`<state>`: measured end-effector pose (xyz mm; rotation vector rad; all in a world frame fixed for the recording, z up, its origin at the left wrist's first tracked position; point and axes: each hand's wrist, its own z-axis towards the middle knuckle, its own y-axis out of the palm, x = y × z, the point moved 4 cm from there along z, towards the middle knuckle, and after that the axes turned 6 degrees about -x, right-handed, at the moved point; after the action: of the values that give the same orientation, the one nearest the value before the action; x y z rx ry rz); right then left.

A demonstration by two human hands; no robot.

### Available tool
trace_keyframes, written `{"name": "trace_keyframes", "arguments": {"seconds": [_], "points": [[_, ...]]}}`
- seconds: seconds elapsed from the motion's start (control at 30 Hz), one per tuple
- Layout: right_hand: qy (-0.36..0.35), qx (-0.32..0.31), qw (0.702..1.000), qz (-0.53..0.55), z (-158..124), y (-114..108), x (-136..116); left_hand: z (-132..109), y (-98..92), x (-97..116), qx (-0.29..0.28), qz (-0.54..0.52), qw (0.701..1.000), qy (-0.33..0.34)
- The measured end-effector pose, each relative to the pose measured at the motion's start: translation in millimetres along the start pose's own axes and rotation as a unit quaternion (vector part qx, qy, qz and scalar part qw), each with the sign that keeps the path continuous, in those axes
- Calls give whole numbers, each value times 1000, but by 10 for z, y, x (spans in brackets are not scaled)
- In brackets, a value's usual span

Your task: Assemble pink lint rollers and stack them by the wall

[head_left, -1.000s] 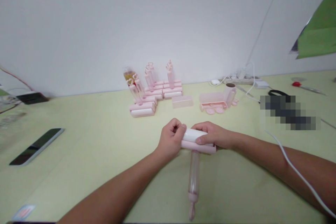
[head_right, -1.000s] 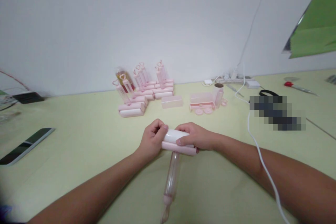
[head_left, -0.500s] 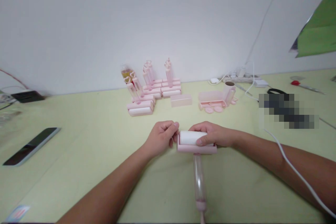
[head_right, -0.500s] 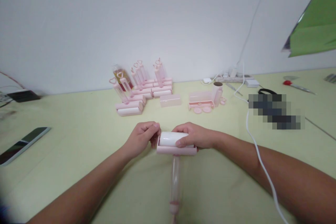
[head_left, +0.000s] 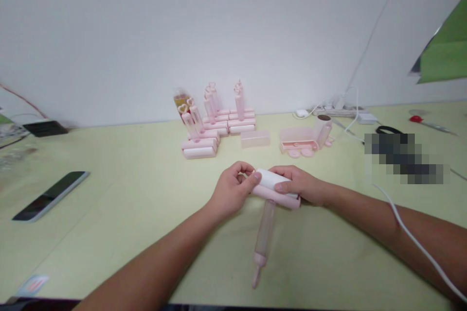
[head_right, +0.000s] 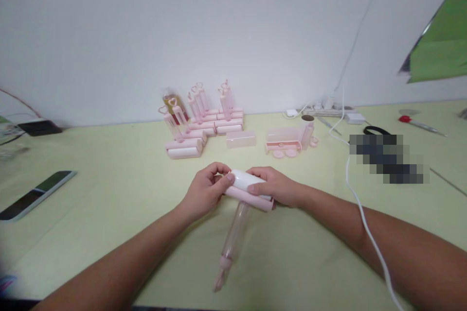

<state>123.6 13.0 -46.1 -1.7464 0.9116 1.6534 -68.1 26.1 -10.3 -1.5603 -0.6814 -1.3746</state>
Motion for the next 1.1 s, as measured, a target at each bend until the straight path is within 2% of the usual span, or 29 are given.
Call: {"name": "trace_keyframes", "arguments": {"seconds": [0.17,0.27,0.47,0.67,0.87,1.0,1.1], "points": [[3,-34,999,-39,-5,-5,-27,18,-58,-17,-150,-74,984,-65],[1,-65,997,-34,-3,19,-65,33,-66,-46,-189,-114,973,-71],[13,-54,998,11,4,56,-73,81,-39,-71,-166,-152,971,-77],[28,-26,998,45,48,74,-20,121,-31,-45,-113,-161,971,-139],[1,30,998,61,116,93,-20,166,-55,-50,-21,-117,986,-117],[-11,52,998,21,123,94,-25,191,-52,-161,-42,-125,986,-97],[-26,110,992,-58,105,58,-55,206,-70,-232,-50,-127,986,-91]]}}
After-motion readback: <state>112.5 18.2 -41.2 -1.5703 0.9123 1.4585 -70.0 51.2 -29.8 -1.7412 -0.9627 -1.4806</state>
